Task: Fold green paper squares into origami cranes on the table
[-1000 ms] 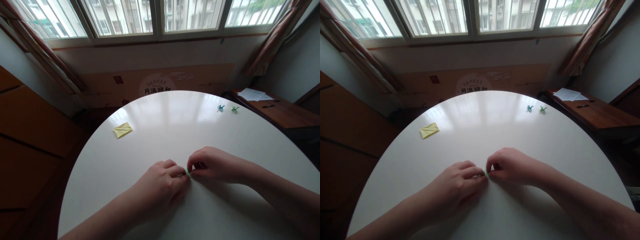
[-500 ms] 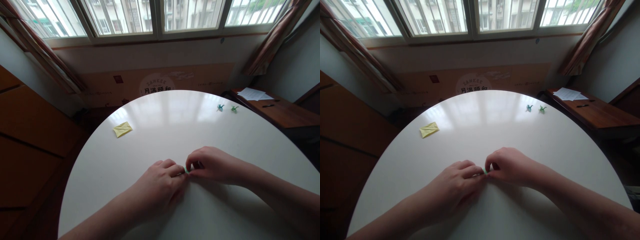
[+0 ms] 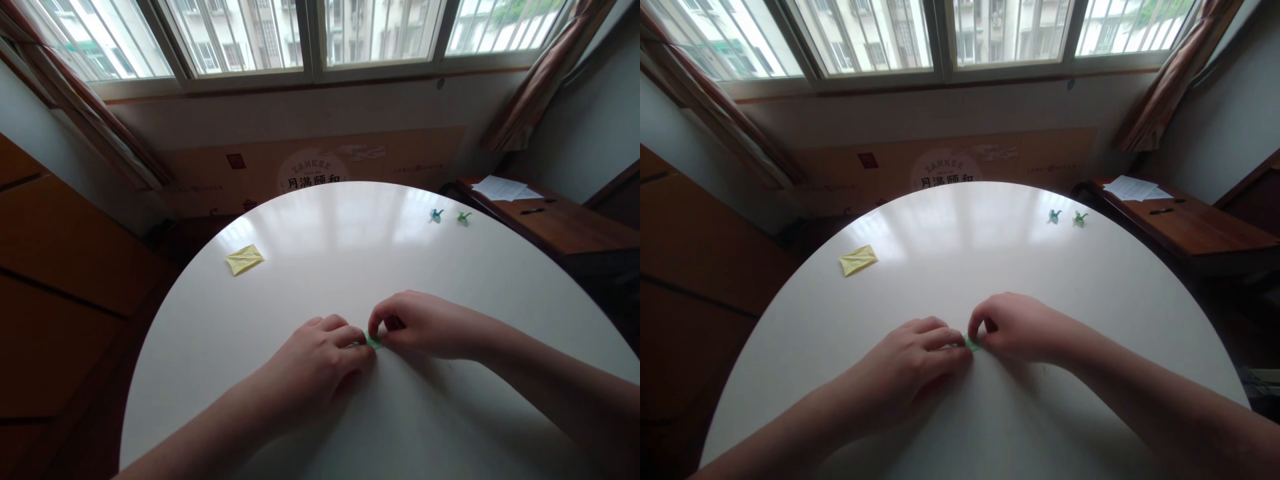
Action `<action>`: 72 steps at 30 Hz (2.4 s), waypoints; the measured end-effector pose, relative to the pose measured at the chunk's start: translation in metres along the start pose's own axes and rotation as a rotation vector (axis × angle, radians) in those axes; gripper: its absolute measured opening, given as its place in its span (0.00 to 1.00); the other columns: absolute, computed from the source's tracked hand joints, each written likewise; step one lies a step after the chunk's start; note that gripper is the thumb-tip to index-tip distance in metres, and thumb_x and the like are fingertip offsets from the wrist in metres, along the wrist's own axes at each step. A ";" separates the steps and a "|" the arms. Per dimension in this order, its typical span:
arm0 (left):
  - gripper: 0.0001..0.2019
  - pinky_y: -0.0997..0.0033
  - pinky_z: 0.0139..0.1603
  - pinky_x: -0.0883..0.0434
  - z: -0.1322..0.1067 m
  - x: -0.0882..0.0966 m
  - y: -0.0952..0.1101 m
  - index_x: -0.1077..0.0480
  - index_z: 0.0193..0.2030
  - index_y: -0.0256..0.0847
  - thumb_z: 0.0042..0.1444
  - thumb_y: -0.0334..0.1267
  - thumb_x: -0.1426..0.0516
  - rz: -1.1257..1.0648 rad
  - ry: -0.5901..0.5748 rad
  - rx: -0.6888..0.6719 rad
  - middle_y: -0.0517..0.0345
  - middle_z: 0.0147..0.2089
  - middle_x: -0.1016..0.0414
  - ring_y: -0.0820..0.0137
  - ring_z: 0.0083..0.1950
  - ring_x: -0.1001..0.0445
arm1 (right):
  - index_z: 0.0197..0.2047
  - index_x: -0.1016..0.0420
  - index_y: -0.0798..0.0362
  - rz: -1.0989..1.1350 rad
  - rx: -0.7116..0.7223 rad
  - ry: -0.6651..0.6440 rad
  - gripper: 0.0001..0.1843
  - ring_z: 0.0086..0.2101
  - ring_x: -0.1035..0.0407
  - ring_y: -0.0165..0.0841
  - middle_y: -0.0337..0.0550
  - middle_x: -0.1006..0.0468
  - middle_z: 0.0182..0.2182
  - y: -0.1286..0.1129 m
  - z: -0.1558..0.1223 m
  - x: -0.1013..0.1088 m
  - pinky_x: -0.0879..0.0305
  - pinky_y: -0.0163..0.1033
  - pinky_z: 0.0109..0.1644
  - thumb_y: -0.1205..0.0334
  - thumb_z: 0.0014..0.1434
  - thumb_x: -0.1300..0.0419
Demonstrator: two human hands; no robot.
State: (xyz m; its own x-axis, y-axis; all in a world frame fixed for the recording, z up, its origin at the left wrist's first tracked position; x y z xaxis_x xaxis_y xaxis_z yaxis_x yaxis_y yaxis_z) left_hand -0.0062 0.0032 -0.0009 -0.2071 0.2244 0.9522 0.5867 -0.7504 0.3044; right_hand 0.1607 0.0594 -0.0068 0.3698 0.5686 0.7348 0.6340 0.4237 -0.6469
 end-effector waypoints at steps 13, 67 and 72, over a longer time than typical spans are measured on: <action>0.09 0.62 0.55 0.32 0.000 0.008 0.006 0.27 0.48 0.45 0.66 0.32 0.47 -0.030 0.050 -0.029 0.58 0.52 0.21 0.62 0.53 0.28 | 0.45 0.16 0.52 0.171 0.065 -0.086 0.14 0.30 0.32 0.32 0.41 0.21 0.30 0.017 0.000 0.014 0.39 0.35 0.33 0.64 0.58 0.40; 0.09 0.67 0.40 0.26 -0.006 0.008 -0.018 0.23 0.42 0.42 0.62 0.32 0.46 0.147 0.364 0.268 0.54 0.42 0.18 0.64 0.41 0.21 | 0.36 0.17 0.50 -0.110 0.144 0.106 0.08 0.31 0.29 0.32 0.41 0.20 0.33 -0.011 -0.010 0.001 0.38 0.35 0.36 0.68 0.54 0.38; 0.10 0.66 0.41 0.27 -0.006 0.007 -0.020 0.22 0.42 0.43 0.61 0.32 0.46 0.084 0.353 0.296 0.55 0.42 0.18 0.63 0.42 0.22 | 0.34 0.18 0.51 -0.117 0.167 0.109 0.07 0.32 0.29 0.32 0.41 0.21 0.32 -0.011 -0.010 0.004 0.37 0.35 0.36 0.70 0.54 0.38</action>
State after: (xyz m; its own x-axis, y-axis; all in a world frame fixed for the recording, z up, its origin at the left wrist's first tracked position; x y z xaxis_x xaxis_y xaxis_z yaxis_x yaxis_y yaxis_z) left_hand -0.0245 0.0161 -0.0001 -0.3729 -0.0938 0.9231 0.8005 -0.5357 0.2689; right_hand 0.1626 0.0498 0.0053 0.3774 0.4328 0.8187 0.5589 0.5984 -0.5740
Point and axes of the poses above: each hand's wrist, its own z-axis towards the middle knuckle, its own x-axis out of the back of the hand, y = z × x, the point moved 4 cm from there along z, towards the middle knuckle
